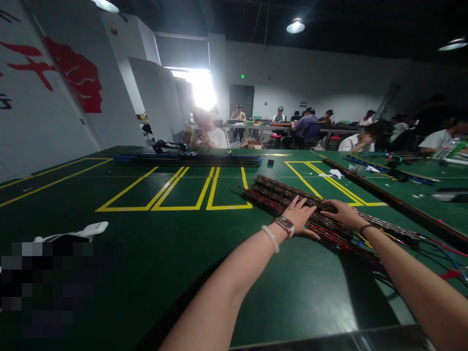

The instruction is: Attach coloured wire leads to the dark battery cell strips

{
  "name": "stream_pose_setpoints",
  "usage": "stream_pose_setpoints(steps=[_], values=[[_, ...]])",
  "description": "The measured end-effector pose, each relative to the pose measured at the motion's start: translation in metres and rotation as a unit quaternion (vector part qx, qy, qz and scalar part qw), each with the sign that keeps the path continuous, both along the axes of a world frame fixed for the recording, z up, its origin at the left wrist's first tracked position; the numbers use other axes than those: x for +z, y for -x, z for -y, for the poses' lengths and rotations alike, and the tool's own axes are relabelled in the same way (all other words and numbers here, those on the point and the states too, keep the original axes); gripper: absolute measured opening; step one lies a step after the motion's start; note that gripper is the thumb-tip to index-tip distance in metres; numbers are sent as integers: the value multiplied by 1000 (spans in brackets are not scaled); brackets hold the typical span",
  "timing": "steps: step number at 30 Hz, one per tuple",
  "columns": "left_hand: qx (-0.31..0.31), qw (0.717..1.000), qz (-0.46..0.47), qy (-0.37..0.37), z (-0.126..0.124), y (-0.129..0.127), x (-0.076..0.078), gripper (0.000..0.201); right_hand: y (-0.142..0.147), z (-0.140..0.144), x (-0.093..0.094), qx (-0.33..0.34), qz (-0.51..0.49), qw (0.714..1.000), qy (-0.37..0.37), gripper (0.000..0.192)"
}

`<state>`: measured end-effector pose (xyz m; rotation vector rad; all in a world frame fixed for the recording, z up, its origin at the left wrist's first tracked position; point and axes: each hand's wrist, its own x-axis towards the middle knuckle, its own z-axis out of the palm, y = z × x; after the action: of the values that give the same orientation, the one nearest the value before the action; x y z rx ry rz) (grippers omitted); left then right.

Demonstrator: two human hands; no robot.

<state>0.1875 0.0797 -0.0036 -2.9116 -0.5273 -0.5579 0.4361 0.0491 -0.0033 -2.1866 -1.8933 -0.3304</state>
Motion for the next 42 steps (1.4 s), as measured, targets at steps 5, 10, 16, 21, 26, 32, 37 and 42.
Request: stream_pose_setpoints(steps=[5, 10, 16, 21, 26, 32, 37, 42], values=[[20, 999, 26, -22, 16, 32, 10, 104, 23, -1, 21, -12, -24, 1000, 0, 63], [80, 993, 81, 8, 21, 114, 25, 65, 111, 4, 35, 146, 72, 984, -79, 52], [194, 971, 134, 42, 22, 225, 28, 45, 193, 1, 18, 369, 152, 917, -29, 48], [247, 952, 178, 35, 26, 282, 23, 41, 199, -15, 5, 363, 158, 918, -19, 47], [270, 943, 191, 20, 26, 304, 21, 40, 189, -30, 0, 297, 150, 943, -24, 42], [259, 956, 137, 26, 34, 301, 21, 36, 158, -55, -10, 200, 177, 963, -24, 43], [236, 965, 106, 32, 42, 295, 21, 35, 107, -81, -23, 121, 151, 981, -22, 44], [223, 970, 88, 37, 45, 291, 19, 34, 60, -104, -31, 42, 124, 991, -4, 43]])
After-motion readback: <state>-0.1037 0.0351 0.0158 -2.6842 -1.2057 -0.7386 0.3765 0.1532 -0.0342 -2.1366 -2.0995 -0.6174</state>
